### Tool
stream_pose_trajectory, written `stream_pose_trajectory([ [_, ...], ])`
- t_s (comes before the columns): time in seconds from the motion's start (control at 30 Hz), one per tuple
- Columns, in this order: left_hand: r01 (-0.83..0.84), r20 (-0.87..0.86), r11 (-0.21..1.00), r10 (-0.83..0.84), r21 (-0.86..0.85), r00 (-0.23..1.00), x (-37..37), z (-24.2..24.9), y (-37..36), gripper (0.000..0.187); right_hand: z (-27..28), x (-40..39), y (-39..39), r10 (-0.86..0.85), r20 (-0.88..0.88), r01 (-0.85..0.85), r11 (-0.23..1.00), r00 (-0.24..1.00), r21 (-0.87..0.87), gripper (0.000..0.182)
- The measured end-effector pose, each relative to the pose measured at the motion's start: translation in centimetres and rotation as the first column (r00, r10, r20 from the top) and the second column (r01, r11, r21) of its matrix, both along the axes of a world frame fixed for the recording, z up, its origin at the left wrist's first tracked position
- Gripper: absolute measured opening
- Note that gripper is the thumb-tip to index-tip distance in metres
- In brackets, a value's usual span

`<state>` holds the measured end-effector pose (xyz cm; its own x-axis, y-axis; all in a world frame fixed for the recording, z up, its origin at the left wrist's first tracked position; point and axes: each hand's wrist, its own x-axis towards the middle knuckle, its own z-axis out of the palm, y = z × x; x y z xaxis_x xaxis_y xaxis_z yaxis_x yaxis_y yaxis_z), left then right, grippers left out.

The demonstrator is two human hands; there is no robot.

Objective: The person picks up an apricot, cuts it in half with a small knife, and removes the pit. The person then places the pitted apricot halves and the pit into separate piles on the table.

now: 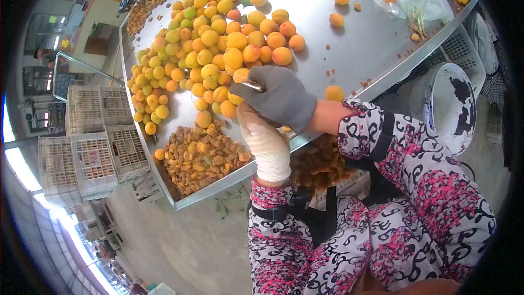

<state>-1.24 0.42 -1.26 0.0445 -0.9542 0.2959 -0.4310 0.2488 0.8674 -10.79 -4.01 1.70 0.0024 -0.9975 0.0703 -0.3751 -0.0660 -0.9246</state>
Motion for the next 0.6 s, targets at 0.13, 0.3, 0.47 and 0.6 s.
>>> stream_pose_trajectory([
  [0.13, 0.119, -0.085, 0.977, -0.105, 0.175, 0.991, 1.2, 0.8, -0.2, 0.030, -0.2, -0.2, -0.6, -0.042, 0.191, 0.030, 0.997, 0.981, 0.067, 0.039],
  [0.3, 0.631, -0.991, 0.767, 0.044, 0.114, 0.126, 3.3, 0.0, -1.5, 0.044, -2.1, -1.3, -1.3, 0.159, 0.398, -0.147, 0.987, 0.903, -0.060, 0.031],
  [0.47, 0.362, -0.932, 0.908, 0.073, 0.209, 0.356, 3.7, -0.5, -1.6, 0.045, 0.7, -2.6, 1.6, 0.585, 0.240, -0.621, 0.776, 0.775, 0.112, 0.031],
  [0.6, 0.646, -0.989, 0.752, 0.048, 0.126, 0.138, 6.7, -2.5, -1.9, 0.045, 0.0, -1.2, 3.6, 0.788, -0.109, -0.750, 0.611, 0.606, 0.253, 0.050],
])
